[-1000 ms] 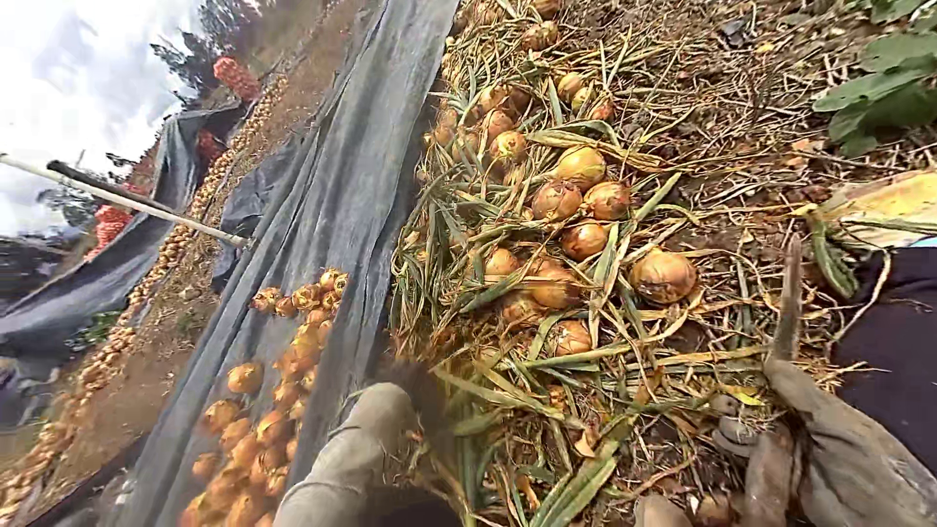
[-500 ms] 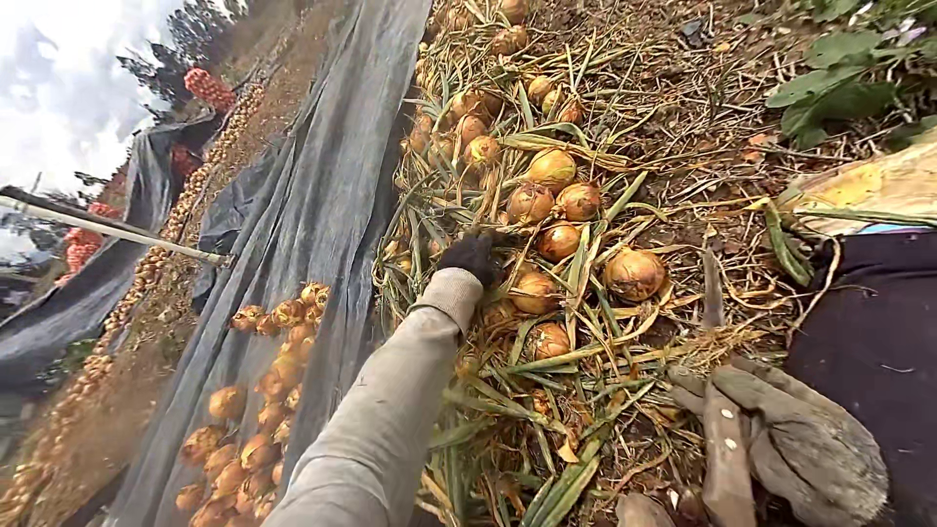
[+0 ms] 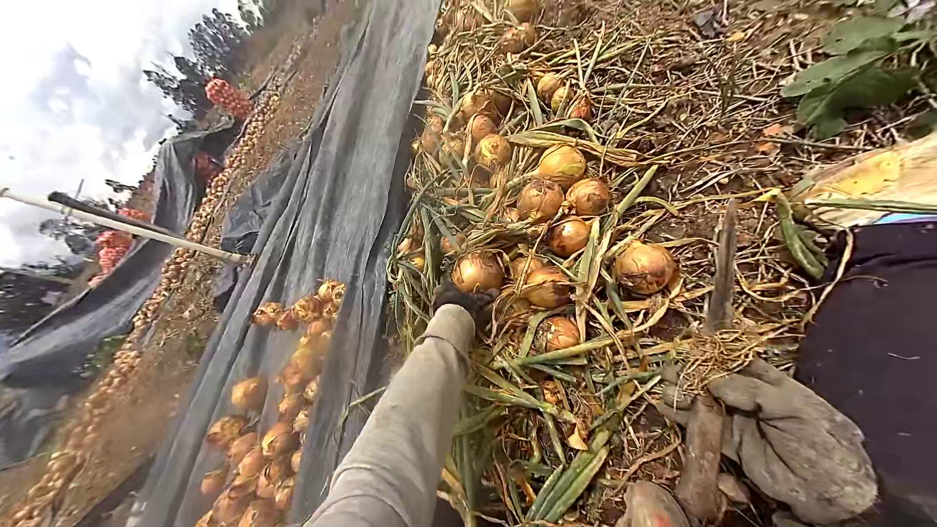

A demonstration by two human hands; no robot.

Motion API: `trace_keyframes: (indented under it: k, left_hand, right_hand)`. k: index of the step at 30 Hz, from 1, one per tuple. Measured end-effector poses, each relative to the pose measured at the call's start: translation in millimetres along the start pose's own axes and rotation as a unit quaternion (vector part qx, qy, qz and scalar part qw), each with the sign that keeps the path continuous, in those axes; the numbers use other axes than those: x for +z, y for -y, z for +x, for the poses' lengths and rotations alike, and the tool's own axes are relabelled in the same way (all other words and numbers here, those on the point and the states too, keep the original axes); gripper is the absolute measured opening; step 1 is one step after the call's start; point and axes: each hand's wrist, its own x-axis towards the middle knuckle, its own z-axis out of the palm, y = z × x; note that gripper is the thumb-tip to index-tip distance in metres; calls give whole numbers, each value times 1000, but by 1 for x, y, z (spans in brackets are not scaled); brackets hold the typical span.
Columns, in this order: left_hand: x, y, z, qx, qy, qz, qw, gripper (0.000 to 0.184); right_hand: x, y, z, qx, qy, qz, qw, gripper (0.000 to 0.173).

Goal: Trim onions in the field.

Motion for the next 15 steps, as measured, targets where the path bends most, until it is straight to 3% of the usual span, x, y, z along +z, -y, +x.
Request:
trace_keyframes:
  k: [4, 8, 12, 15]
  left_hand:
    - [8, 10, -13, 27, -19, -139, 990, 98]
    - [-27, 6, -19, 121, 3, -263, 957, 62]
    - [-44, -34, -22, 114, 118, -147, 975, 58]
    - [-42, -60, -28, 98, 113, -127, 981, 60]
  right_hand:
    - [6, -2, -6, -3, 7, -42, 999, 31]
    - [13, -5, -7, 4, 26, -41, 999, 26]
    - [15, -12, -3, 28, 2, -62, 998, 25]
    - [17, -11, -2, 29, -12, -91, 995, 23]
